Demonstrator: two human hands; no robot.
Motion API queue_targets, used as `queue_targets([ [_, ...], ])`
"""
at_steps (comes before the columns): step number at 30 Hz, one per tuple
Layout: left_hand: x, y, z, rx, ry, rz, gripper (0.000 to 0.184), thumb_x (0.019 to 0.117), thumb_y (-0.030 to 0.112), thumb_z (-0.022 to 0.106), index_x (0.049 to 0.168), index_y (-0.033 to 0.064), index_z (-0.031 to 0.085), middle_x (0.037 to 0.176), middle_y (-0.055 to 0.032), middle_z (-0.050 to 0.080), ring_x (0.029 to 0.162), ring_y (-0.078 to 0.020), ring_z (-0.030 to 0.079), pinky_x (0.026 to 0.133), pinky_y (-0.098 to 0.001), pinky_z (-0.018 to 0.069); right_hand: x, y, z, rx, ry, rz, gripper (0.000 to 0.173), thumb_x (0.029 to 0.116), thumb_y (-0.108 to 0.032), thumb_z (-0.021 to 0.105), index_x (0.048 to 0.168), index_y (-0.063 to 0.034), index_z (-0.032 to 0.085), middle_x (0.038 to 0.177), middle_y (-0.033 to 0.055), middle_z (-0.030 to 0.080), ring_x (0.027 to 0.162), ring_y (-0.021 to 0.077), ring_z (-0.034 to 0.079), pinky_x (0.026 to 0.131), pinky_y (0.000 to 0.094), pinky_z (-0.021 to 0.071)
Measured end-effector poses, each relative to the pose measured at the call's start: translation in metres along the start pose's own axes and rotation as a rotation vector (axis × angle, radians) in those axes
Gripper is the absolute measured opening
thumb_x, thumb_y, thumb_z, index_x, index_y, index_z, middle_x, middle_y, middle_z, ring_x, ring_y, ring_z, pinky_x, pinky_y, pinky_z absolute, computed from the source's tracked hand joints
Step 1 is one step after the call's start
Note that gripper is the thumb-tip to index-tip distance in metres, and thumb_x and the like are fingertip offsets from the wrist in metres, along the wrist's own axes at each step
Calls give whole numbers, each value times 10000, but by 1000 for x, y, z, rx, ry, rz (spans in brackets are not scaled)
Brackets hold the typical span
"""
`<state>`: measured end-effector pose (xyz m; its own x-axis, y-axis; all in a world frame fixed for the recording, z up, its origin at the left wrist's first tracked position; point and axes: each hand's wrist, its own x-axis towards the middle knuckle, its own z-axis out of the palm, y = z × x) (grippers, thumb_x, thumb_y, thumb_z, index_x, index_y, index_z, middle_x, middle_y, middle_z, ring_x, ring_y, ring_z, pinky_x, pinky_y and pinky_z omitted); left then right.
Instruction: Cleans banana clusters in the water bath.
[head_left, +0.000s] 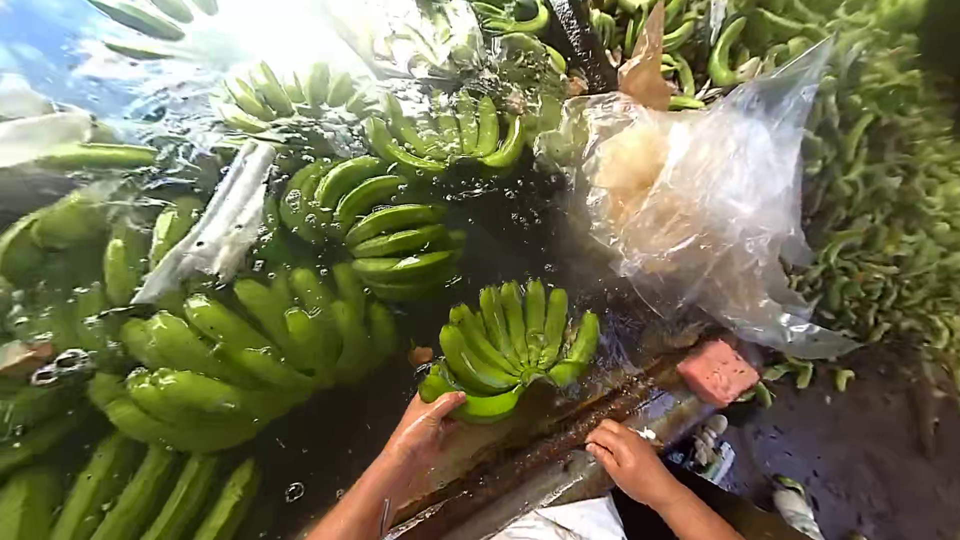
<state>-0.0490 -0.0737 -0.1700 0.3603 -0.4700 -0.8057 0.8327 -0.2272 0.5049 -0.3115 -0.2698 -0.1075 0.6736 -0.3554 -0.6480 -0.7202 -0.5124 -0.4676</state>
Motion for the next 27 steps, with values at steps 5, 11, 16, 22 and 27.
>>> queue_targets([
  [5, -12, 8, 4, -11, 51, 38, 319, 970, 6, 555, 1282, -7, 489, 1015, -141, 703, 872, -222, 725, 768, -386, 629, 23, -32, 13, 248, 323, 157, 325, 1069, -149, 466, 1144, 97, 665, 1004, 244, 701, 898, 353, 705, 867, 518, 562],
  [11, -45, -32, 55, -155, 205, 63, 451, 969, 24, 611, 1381, -5, 429, 1098, -180, 673, 927, -237, 707, 781, -387, 616, 94, -72, -7, 115, 147, 532, 452, 1132, -275, 297, 1312, 29, 579, 1276, 248, 654, 1240, 381, 625, 1045, 546, 480],
  [16, -28, -40, 52, -141, 170, 66, 535, 947, 10, 658, 1415, -3, 400, 1109, -186, 673, 923, -249, 713, 778, -393, 623, 38, -70, 8, 368, -62, 189, 406, 1111, -194, 331, 1142, 107, 602, 960, 242, 639, 891, 347, 637, 850, 512, 510],
  [22, 15, 24, -10, 112, 40, 26, 496, 969, 35, 603, 1423, 26, 404, 1083, -176, 686, 896, -263, 720, 765, -429, 622, -8, 11, 29, 51, 10, -209, 228, 975, -133, 642, 1077, 25, 770, 1119, 282, 693, 1130, 461, 643, 1016, 579, 503],
  [27, 43, 31, -6, 38, 377, 220, 609, 1064, 298, 531, 1563, 68, 268, 1425, -211, 508, 1173, -271, 584, 939, -436, 516, -19, 38, 7, 112, 423, -226, 225, 923, -131, 680, 1078, 1, 775, 1241, 231, 690, 1212, 376, 648, 1060, 507, 516],
])
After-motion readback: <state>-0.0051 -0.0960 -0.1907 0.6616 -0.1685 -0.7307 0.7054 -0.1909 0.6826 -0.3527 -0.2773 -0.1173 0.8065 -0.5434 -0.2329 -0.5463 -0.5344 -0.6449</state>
